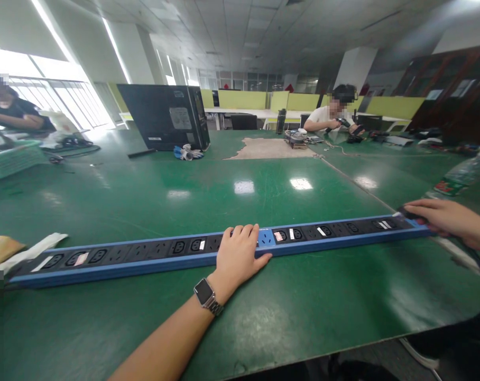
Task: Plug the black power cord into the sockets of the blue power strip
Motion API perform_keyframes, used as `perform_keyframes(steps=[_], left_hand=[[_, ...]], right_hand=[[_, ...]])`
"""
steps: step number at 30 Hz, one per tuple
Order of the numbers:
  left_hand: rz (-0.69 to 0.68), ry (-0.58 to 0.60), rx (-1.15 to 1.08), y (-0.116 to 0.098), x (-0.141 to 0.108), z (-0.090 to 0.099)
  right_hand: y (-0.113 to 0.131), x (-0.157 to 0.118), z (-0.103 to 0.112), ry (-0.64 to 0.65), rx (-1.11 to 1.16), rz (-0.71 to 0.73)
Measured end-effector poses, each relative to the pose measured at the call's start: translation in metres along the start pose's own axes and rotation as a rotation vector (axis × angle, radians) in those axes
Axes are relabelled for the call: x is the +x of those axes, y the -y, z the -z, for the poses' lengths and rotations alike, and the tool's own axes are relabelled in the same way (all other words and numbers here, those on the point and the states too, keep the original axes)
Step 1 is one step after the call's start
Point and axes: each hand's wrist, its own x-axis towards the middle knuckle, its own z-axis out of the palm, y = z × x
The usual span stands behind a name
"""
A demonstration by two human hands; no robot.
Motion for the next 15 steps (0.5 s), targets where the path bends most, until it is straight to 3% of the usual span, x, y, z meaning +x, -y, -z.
perform_keyframes(steps=[4,8,15], left_hand=[[0.002,0.004,-0.026,0.001,0.001,0.001],[-0.001,0.030,-0.047,0.010,-0.002,0.007],[0.172,0.009,0.010,0.051,-0.032,0.025]], right_hand=[[0.000,-0.015,-0.019,0.175,0.000,0.110],[0.018,-0.031,-0.039,0.315,-0.152,0.232],[0.030,-0.036,-0.066,0.319,-0.242,0.332]])
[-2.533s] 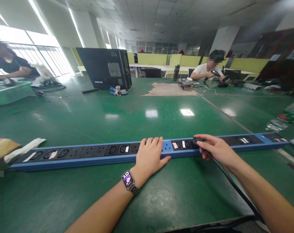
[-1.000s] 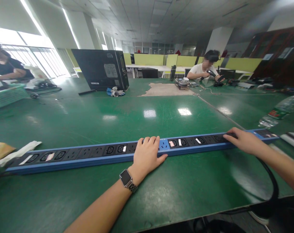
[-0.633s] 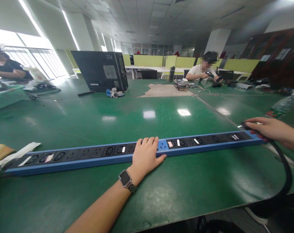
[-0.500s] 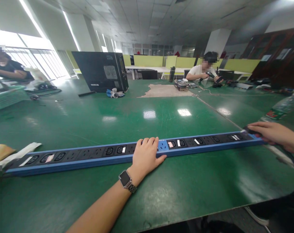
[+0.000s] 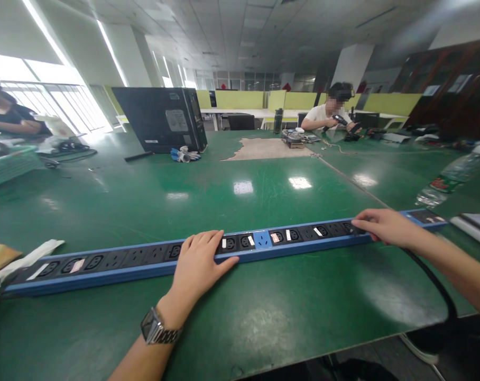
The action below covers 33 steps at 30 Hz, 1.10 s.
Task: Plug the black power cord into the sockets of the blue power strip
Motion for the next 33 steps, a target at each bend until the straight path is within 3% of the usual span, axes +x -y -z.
perform_keyframes(steps=[6,11,17,23,28,33], left_hand=[[-0.005,-0.055,0.025,0.007,-0.006,-0.003],[0.004,-0.102,0.043,0.003,-0.005,-0.007],[0.014,-0.116,0.048,0.003,-0.008,-0.008],[0.021,-0.080,0.043,0.007,-0.003,-0.005],[0.005,-0.048,0.020,0.010,0.000,-0.001],[-0.007,-0.052,-0.004,0.014,-0.001,-0.003]], right_hand=[[-0.008,0.003,-0.011,-0.075,0.172,-0.046],[-0.011,0.006,-0.016,-0.151,0.136,-0.063],[0.013,-0.003,-0.021,-0.169,0.026,-0.039],[0.037,-0.012,-0.003,-0.214,-0.005,-0.034],[0.023,-0.014,0.017,-0.235,0.215,-0.127],[0.007,-0.014,0.020,-0.279,0.281,-0.155]])
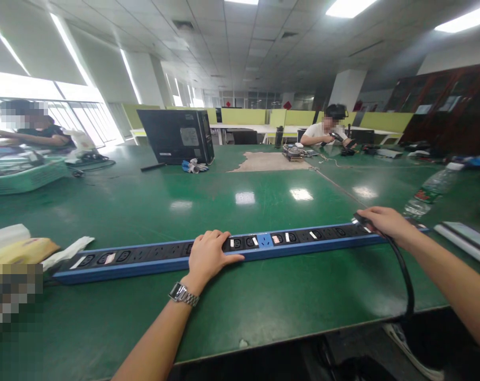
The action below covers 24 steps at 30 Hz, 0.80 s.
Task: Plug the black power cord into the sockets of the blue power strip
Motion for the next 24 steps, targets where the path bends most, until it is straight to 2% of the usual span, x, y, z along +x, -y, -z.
perform_keyframes(steps=[6,10,14,19,24], left_hand=[[-0.027,-0.024,-0.018,0.005,-0.009,0.001],[-0.029,-0.017,-0.017,0.005,-0.012,0.003],[-0.029,-0.005,0.003,0.004,-0.011,0.003],[-0.035,0.009,-0.005,0.006,-0.009,0.002],[-0.048,-0.022,-0.019,0.009,-0.014,-0.001]], right_hand=[[-0.016,0.017,-0.007,-0.059,0.112,0.063],[-0.034,0.027,-0.030,-0.096,0.106,0.102],[-0.052,0.031,-0.048,-0.220,0.034,0.189],[-0.068,0.043,-0.044,-0.222,0.003,0.254],[-0.082,0.037,-0.041,-0.233,-0.080,0.180]])
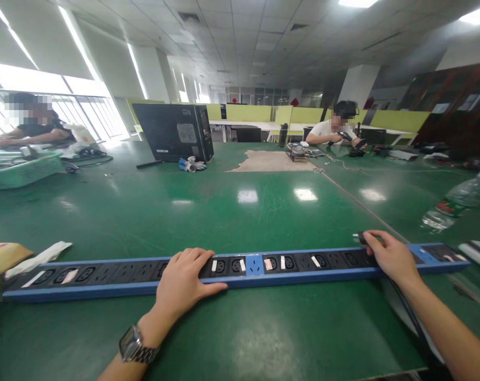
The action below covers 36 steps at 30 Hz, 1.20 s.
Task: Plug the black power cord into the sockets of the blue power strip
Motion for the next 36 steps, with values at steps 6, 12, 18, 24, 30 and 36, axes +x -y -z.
perform_keyframes(steps=[6,12,18,24,30,36], left_hand=[[-0.012,0.006,0.011,0.001,-0.004,0.001],[-0.008,0.009,0.035,-0.001,0.001,0.005],[-0.004,-0.022,0.043,-0.005,-0.002,0.003],[-0.013,-0.032,0.009,-0.006,-0.003,0.003],[-0.006,-0.043,-0.021,-0.003,-0.003,0.003],[0.010,-0.048,-0.040,-0.002,-0.006,0.002]], right_hand=[[-0.002,-0.009,-0.004,-0.022,-0.009,-0.030],[0.016,-0.001,-0.001,-0.135,0.293,-0.071],[0.010,-0.009,0.038,-0.039,0.345,-0.135],[0.022,-0.014,0.056,0.342,0.035,-0.040],[0.029,-0.005,0.036,0.258,-0.380,0.211],[0.024,-0.013,0.024,0.308,-0.513,0.184]])
